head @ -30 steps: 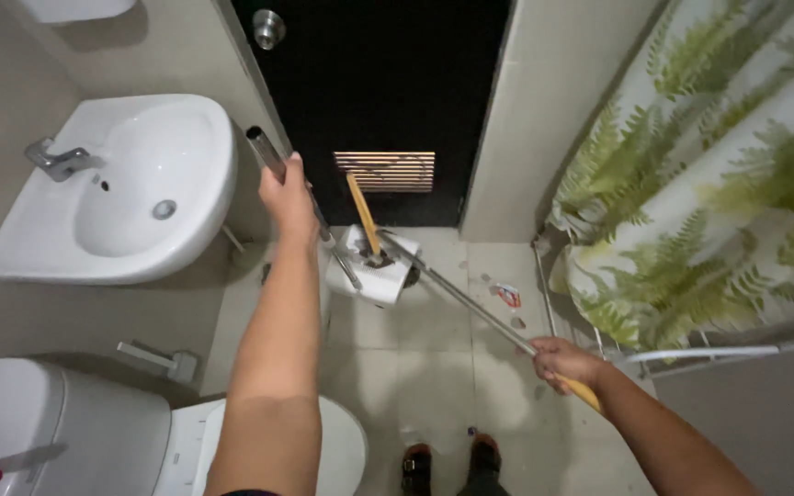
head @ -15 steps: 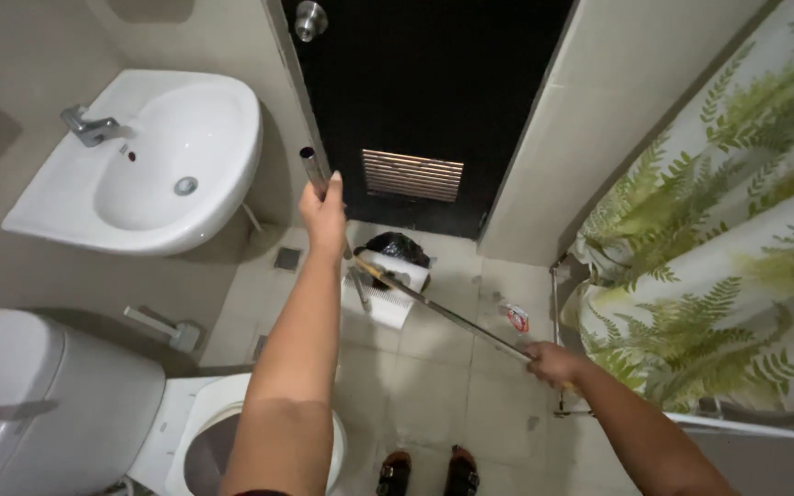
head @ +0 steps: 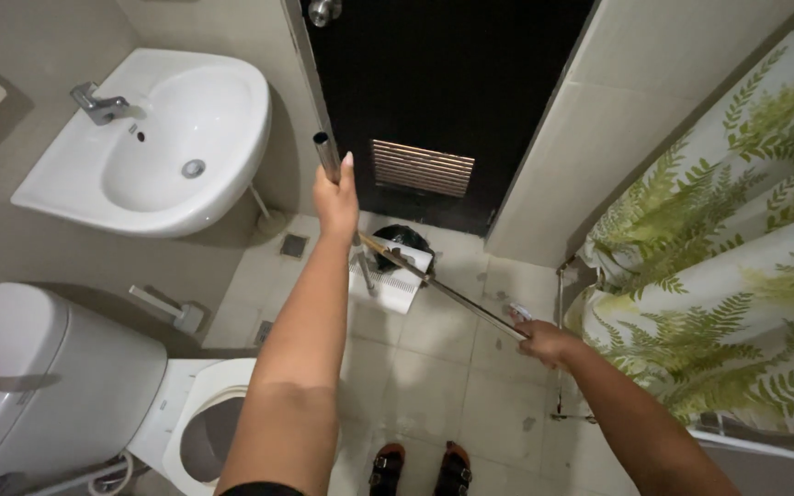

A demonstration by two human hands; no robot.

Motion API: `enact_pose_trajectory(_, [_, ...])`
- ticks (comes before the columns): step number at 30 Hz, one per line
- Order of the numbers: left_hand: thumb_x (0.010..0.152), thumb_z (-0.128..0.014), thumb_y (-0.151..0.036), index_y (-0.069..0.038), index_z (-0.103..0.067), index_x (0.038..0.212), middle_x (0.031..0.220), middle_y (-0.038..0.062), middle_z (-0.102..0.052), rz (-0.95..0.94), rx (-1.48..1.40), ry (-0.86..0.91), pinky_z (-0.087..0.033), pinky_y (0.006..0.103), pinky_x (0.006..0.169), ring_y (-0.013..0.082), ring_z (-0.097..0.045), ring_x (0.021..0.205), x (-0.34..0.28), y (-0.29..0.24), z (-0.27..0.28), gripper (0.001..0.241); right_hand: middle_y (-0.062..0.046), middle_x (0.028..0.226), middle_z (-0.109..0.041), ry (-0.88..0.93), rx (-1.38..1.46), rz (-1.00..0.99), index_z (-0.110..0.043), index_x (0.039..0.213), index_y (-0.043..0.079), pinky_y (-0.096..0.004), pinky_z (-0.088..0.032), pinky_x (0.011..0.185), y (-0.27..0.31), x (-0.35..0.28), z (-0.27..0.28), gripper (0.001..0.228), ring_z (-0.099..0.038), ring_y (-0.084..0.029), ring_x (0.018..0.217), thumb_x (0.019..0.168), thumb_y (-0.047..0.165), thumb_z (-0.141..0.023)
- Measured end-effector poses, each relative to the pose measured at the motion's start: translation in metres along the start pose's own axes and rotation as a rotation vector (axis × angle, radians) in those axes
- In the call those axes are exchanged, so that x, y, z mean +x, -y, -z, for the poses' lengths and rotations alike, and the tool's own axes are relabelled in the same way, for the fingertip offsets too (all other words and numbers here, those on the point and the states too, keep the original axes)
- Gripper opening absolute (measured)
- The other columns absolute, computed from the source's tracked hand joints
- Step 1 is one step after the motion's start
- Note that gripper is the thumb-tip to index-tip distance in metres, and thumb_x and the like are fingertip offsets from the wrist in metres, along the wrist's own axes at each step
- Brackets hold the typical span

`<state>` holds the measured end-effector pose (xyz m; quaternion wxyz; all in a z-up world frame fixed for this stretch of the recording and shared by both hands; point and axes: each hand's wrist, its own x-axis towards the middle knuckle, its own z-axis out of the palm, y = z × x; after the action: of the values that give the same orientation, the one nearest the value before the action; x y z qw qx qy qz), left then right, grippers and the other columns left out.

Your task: The person cleans a bathroom floor by sweeping debris into a dustpan using a broom. They also handle a trash bin, lifting the inner bucket to empty it into the toilet, and move a red bucket to clear the workspace.

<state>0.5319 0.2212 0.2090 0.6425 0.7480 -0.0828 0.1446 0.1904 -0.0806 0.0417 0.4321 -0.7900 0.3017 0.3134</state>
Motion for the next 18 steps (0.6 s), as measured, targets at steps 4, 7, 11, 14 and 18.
enact_pose_trajectory(4, [0.099,-0.066,-0.041,-0.002,-0.060,0.105,0.081,0.008,-0.059,0.223,-0.099,0.040,-0.049,0.0417,0.068,0.0214,-0.055,0.071,-0.001,-0.001,0.007,0.040,-0.017,0.096,-0.065,0.016,-0.107,0.052,-0.061,0.144,0.012,-0.041,-0.045,0.053,-0.035,0.040,-0.005,0.055,-0.052,-0.020,0.060,0.090,0.020,-0.066])
enact_pose_trajectory(7, [0.100,-0.067,-0.040,-0.003,-0.062,0.101,0.086,0.004,-0.065,0.055,-0.065,-0.045,-0.052,0.0363,0.076,0.0168,-0.060,0.078,-0.003,0.021,0.009,0.037,-0.008,0.104,-0.071,-0.075,-0.216,0.336,-0.060,0.143,0.011,-0.034,-0.054,0.062,-0.064,0.073,-0.007,0.058,-0.064,-0.012,0.072,0.088,0.022,-0.075])
enact_pose_trajectory(11, [0.100,-0.067,-0.040,-0.003,-0.062,0.100,0.085,0.005,-0.065,0.020,-0.068,-0.026,-0.052,0.0363,0.076,0.0161,-0.060,0.079,-0.015,0.035,0.022,0.037,-0.013,0.110,-0.066,-0.057,-0.019,0.123,-0.048,0.153,0.017,-0.042,-0.051,0.064,-0.009,0.026,-0.006,0.066,-0.057,-0.024,0.076,0.090,0.018,-0.067])
enact_pose_trajectory(14, [0.101,-0.067,-0.040,-0.003,-0.061,0.096,0.083,0.004,-0.064,0.047,-0.045,-0.038,-0.052,0.0360,0.075,0.0156,-0.060,0.078,-0.023,0.034,0.026,0.039,-0.023,0.108,-0.070,-0.030,-0.084,0.004,-0.046,0.157,0.021,-0.046,-0.049,0.064,0.021,-0.001,0.000,0.063,-0.053,-0.030,0.074,0.095,0.020,-0.058])
enact_pose_trajectory(18, [0.099,-0.067,-0.040,-0.006,-0.061,0.099,0.083,0.002,-0.062,0.122,-0.130,-0.001,-0.051,0.0344,0.072,0.0133,-0.057,0.077,-0.036,0.012,0.029,0.035,-0.016,0.117,-0.070,-0.020,-0.248,-0.020,-0.043,0.157,0.023,-0.043,-0.059,0.068,0.034,-0.006,0.011,0.060,-0.069,-0.027,0.079,0.098,0.022,-0.053])
